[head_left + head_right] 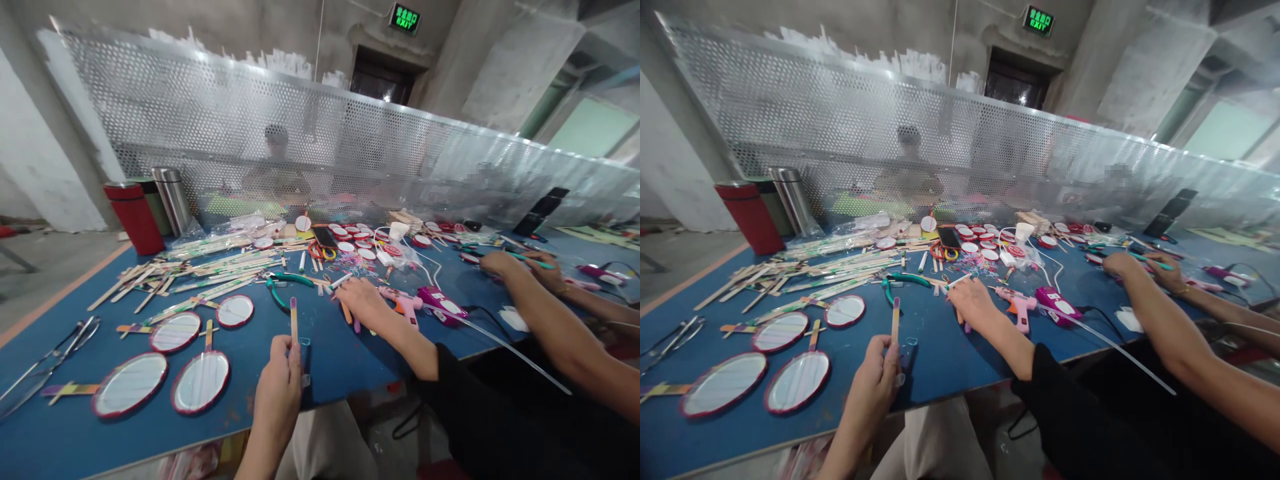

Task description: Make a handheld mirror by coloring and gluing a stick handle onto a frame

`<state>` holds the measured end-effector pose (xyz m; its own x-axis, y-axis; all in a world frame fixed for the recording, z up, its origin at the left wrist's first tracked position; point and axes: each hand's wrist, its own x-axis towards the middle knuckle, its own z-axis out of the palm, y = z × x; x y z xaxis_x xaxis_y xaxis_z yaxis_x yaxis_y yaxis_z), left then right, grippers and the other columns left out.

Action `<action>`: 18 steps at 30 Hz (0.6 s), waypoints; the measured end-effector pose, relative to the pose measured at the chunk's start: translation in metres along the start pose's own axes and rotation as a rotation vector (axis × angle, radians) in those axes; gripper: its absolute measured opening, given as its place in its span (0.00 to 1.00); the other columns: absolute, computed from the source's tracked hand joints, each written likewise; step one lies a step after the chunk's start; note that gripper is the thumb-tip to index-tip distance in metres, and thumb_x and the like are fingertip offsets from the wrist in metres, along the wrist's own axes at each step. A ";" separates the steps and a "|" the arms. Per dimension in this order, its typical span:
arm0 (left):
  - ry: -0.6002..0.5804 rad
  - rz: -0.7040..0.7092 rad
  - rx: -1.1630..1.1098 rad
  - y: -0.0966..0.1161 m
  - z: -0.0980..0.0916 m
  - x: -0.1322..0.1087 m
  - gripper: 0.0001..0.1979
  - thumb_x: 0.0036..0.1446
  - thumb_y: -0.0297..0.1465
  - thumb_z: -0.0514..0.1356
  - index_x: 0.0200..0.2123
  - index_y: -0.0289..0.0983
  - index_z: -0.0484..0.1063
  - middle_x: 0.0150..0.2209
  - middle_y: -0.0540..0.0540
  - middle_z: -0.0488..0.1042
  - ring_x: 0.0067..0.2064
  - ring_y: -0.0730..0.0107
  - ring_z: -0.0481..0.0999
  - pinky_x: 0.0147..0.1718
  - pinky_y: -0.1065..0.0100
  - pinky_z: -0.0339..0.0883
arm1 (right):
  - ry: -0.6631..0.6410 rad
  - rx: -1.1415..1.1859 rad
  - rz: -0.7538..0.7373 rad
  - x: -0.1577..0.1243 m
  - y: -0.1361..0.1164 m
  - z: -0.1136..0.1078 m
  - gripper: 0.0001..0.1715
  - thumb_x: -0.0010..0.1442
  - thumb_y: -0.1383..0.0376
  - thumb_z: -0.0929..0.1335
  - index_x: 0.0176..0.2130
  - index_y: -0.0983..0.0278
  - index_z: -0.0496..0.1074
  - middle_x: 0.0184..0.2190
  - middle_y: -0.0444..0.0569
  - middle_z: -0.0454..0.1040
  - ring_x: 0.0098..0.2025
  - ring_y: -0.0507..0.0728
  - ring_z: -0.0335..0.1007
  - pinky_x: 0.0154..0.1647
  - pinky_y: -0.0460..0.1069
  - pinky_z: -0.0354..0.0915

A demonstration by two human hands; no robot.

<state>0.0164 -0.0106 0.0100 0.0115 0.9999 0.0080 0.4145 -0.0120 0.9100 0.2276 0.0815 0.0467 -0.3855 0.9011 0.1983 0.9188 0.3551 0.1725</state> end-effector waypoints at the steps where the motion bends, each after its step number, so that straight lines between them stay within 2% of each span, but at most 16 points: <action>1: -0.015 0.002 -0.001 0.000 -0.001 0.000 0.14 0.62 0.44 0.42 0.33 0.42 0.59 0.22 0.52 0.69 0.26 0.61 0.73 0.28 0.67 0.58 | -0.023 -0.018 -0.027 0.002 -0.002 0.004 0.07 0.60 0.68 0.69 0.31 0.64 0.76 0.33 0.49 0.78 0.39 0.59 0.69 0.37 0.49 0.57; 4: -0.056 0.000 0.009 -0.001 -0.002 0.001 0.14 0.62 0.43 0.42 0.34 0.43 0.59 0.22 0.51 0.69 0.26 0.61 0.73 0.28 0.67 0.59 | -0.070 -0.092 -0.084 0.003 -0.004 0.010 0.06 0.57 0.64 0.71 0.31 0.65 0.76 0.33 0.52 0.78 0.39 0.60 0.69 0.36 0.50 0.57; 10: -0.073 0.003 0.039 -0.003 -0.002 0.001 0.13 0.63 0.42 0.41 0.35 0.42 0.59 0.23 0.51 0.69 0.27 0.61 0.73 0.29 0.67 0.59 | -0.044 -0.208 -0.167 -0.005 -0.007 0.002 0.11 0.65 0.67 0.64 0.36 0.68 0.75 0.34 0.57 0.76 0.41 0.62 0.69 0.39 0.53 0.56; 18: -0.080 0.003 0.075 -0.003 -0.001 0.002 0.12 0.63 0.41 0.40 0.36 0.43 0.58 0.24 0.51 0.70 0.28 0.61 0.74 0.29 0.68 0.60 | 0.020 -0.193 -0.319 -0.006 -0.006 -0.001 0.10 0.65 0.68 0.64 0.33 0.65 0.73 0.30 0.52 0.76 0.33 0.57 0.69 0.36 0.52 0.55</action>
<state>0.0143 -0.0083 0.0076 0.0843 0.9961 -0.0254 0.4812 -0.0183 0.8764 0.2241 0.0732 0.0450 -0.6532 0.7470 0.1236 0.7200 0.5623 0.4067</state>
